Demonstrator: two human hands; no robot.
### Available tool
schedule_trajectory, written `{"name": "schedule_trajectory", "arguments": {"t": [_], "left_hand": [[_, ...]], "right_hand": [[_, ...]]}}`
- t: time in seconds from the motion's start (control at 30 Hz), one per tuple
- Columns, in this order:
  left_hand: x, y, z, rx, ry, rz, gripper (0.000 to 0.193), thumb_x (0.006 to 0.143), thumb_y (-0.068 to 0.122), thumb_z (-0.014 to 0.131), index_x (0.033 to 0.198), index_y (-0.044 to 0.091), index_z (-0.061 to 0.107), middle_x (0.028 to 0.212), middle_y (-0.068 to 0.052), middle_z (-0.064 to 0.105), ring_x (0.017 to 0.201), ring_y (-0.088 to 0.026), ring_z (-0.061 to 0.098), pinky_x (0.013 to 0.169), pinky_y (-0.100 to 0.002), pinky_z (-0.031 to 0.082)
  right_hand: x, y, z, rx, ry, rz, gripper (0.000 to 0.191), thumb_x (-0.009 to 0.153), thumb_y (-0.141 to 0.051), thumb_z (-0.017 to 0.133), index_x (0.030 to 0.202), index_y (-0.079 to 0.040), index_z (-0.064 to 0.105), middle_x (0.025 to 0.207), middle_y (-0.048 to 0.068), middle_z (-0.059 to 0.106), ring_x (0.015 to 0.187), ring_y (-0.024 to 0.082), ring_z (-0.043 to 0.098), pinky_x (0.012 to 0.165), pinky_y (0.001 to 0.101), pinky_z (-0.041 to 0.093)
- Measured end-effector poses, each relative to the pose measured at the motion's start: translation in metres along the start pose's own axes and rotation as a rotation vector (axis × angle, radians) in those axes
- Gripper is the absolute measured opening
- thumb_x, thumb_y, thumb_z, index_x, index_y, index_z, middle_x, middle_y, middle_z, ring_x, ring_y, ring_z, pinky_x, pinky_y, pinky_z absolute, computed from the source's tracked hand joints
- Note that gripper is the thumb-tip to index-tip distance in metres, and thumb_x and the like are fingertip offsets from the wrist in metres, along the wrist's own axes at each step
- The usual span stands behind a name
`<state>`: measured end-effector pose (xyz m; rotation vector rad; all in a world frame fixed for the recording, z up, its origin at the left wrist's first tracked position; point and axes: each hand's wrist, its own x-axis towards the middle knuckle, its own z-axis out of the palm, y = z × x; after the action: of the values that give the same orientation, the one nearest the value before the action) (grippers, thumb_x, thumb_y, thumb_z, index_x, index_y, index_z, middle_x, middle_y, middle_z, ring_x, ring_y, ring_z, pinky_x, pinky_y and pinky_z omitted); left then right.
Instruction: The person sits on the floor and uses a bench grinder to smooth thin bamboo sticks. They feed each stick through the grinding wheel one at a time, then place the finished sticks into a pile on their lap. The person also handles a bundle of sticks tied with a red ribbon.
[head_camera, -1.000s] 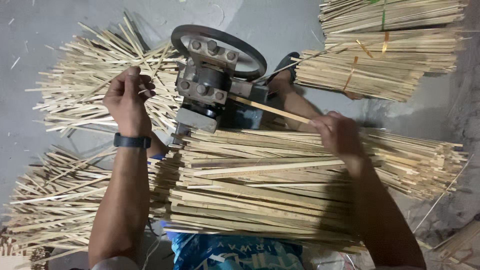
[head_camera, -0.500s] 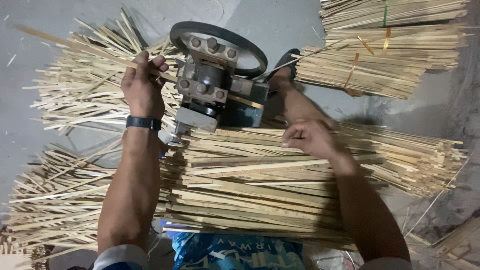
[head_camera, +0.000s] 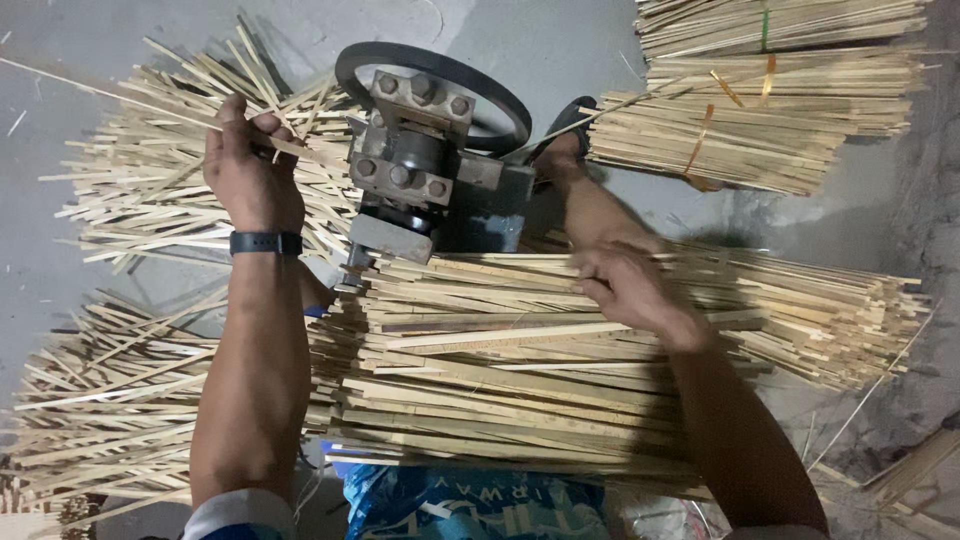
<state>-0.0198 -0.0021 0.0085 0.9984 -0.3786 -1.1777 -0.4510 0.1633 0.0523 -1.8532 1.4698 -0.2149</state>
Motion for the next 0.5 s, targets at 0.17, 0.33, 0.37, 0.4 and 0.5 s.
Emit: {"name": "schedule_trajectory", "arguments": {"t": [0.17,0.33,0.37,0.4,0.5], "left_hand": [[-0.002,-0.004,-0.005,-0.007,0.02,-0.018,0.03,0.106,0.024,0.065,0.124,0.0,0.065,0.084,-0.009,0.068,0.073,-0.019,0.065,0.07,-0.035,0.059],[-0.006,-0.006,-0.007,-0.044,0.019,-0.03,0.027,0.107,0.021,0.061,0.123,0.0,0.065,0.081,-0.009,0.065,0.072,-0.02,0.064,0.068,-0.037,0.059],[-0.007,-0.005,-0.006,-0.053,0.023,-0.038,0.025,0.107,0.02,0.061,0.123,0.0,0.064,0.08,-0.009,0.065,0.071,-0.021,0.063,0.067,-0.038,0.058],[-0.007,-0.005,-0.005,-0.052,0.031,-0.053,0.025,0.107,0.022,0.059,0.121,0.002,0.064,0.078,-0.008,0.063,0.069,-0.019,0.061,0.065,-0.037,0.058],[-0.009,-0.003,-0.004,-0.042,0.032,-0.079,0.026,0.105,0.029,0.057,0.117,0.007,0.064,0.073,-0.003,0.058,0.062,-0.014,0.055,0.055,-0.031,0.053]], "right_hand": [[-0.005,0.008,0.0,-0.141,0.072,-0.161,0.012,0.088,-0.007,0.072,0.1,-0.006,0.071,0.092,0.01,0.071,0.085,0.022,0.068,0.076,0.0364,0.058],[-0.01,0.02,-0.01,0.008,0.016,0.256,0.016,0.106,-0.006,0.054,0.109,-0.003,0.069,0.09,0.015,0.07,0.071,0.031,0.064,0.063,0.0444,0.056],[-0.01,0.023,-0.014,0.061,-0.047,0.495,0.022,0.111,-0.008,0.049,0.113,-0.004,0.07,0.089,0.018,0.071,0.065,0.034,0.062,0.055,0.0472,0.055],[-0.009,0.026,-0.018,-0.007,0.093,0.255,0.02,0.109,-0.01,0.053,0.109,-0.003,0.072,0.091,0.016,0.072,0.07,0.031,0.066,0.06,0.0437,0.056],[-0.002,0.031,-0.022,-0.09,0.353,-0.209,0.021,0.105,-0.014,0.06,0.101,0.0,0.075,0.093,0.015,0.075,0.077,0.022,0.073,0.068,0.0351,0.059]]}}
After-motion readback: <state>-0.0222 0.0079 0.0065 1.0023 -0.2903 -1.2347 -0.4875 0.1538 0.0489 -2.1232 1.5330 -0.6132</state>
